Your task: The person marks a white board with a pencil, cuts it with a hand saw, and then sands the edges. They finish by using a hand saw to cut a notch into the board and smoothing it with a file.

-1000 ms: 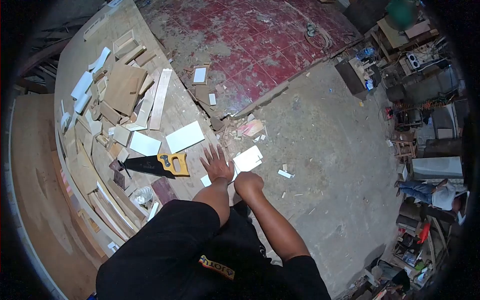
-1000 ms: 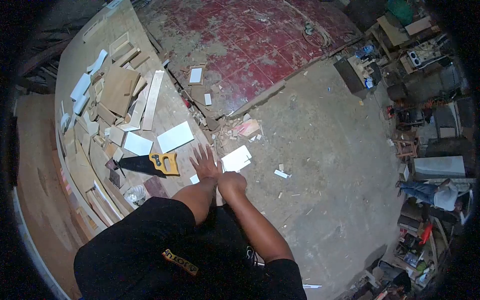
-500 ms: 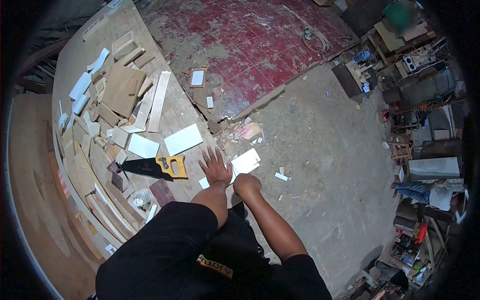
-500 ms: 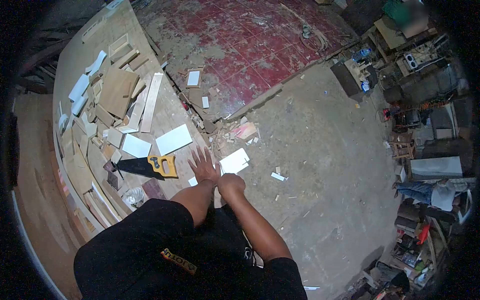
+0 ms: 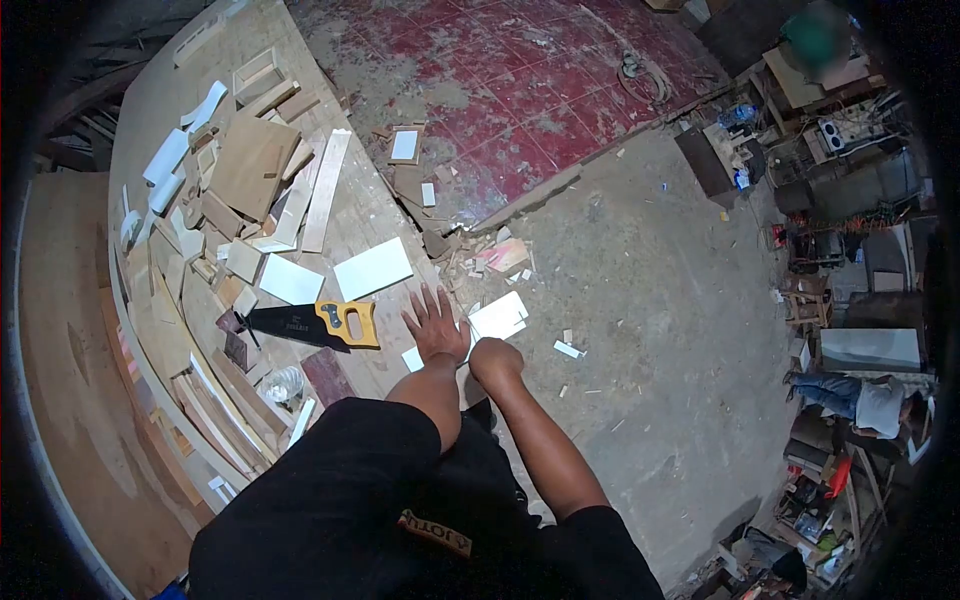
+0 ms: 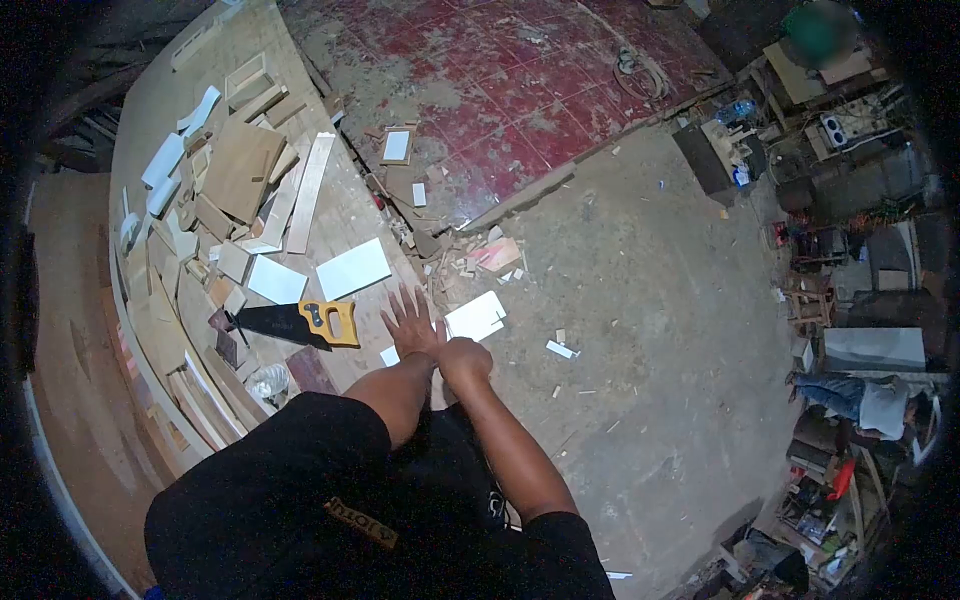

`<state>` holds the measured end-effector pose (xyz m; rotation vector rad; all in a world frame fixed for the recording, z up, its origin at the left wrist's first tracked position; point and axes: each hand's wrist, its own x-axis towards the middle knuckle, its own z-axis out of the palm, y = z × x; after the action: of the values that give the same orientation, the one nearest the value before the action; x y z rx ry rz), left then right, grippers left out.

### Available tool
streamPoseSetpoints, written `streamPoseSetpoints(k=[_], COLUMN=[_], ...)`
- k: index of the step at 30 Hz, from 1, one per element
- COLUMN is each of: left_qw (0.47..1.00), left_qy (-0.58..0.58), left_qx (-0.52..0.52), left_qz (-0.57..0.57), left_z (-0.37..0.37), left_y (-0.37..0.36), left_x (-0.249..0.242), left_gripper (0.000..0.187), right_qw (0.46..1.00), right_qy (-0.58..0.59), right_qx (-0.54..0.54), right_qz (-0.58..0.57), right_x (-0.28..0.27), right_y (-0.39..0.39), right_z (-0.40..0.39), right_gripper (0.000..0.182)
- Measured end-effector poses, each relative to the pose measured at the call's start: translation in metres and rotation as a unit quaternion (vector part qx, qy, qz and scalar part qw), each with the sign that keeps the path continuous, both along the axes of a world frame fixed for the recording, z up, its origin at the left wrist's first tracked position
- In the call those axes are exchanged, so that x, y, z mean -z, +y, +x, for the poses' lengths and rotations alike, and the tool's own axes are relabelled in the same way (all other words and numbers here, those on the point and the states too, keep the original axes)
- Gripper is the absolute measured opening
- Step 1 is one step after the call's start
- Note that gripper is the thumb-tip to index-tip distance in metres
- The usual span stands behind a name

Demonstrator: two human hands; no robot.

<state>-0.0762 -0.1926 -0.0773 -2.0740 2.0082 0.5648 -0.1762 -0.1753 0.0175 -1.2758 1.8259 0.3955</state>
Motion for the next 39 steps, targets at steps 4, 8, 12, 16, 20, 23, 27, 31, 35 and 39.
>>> streamPoseSetpoints(k=[4, 8, 12, 16, 20, 23, 27, 31, 35, 39], left_qw=[0.999, 1.000, 1.000, 1.000, 1.000, 1.000, 0.999, 1.000, 1.000, 1.000], left_qy=[0.020, 0.001, 0.001, 0.005, 0.004, 0.004, 0.011, 0.005, 0.004, -0.007], left_qx=[-0.005, 0.004, 0.000, -0.001, 0.002, -0.003, 0.005, -0.001, 0.001, 0.001], left_qz=[-0.026, -0.020, -0.009, -0.021, -0.020, -0.023, -0.048, -0.027, -0.028, -0.020], left_z=[0.003, 0.001, 0.002, 0.002, 0.000, 0.000, 0.001, 0.000, 0.000, -0.001], left_y=[0.005, 0.004, 0.003, 0.004, 0.003, 0.004, 0.006, 0.005, 0.005, 0.005], left_x=[0.014, 0.006, 0.007, 0.008, 0.002, 0.004, 0.016, 0.007, 0.003, 0.009], left_gripper=[0.082, 0.079, 0.080, 0.080, 0.079, 0.079, 0.084, 0.079, 0.080, 0.081], right_qw=[0.997, 0.998, 1.000, 0.998, 0.996, 0.999, 1.000, 0.998, 0.997, 0.999], right_qy=[0.007, -0.012, -0.013, 0.011, 0.011, -0.008, -0.002, 0.004, 0.006, 0.017], right_qx=[0.071, 0.059, -0.009, 0.055, 0.066, 0.029, 0.016, 0.055, 0.039, 0.021], right_qz=[-0.013, -0.024, -0.009, -0.042, -0.052, -0.024, -0.007, -0.034, -0.068, -0.022], right_x=[0.052, 0.042, -0.020, 0.042, 0.046, 0.014, 0.003, 0.049, 0.054, 0.005], right_y=[-0.010, 0.002, 0.002, 0.002, 0.009, 0.020, 0.026, 0.003, 0.014, 0.028], right_z=[0.011, 0.000, 0.004, 0.008, 0.004, -0.006, -0.007, 0.006, 0.001, -0.006], right_gripper=[0.058, 0.034, 0.034, 0.032, 0.033, 0.034, 0.035, 0.037, 0.036, 0.034])
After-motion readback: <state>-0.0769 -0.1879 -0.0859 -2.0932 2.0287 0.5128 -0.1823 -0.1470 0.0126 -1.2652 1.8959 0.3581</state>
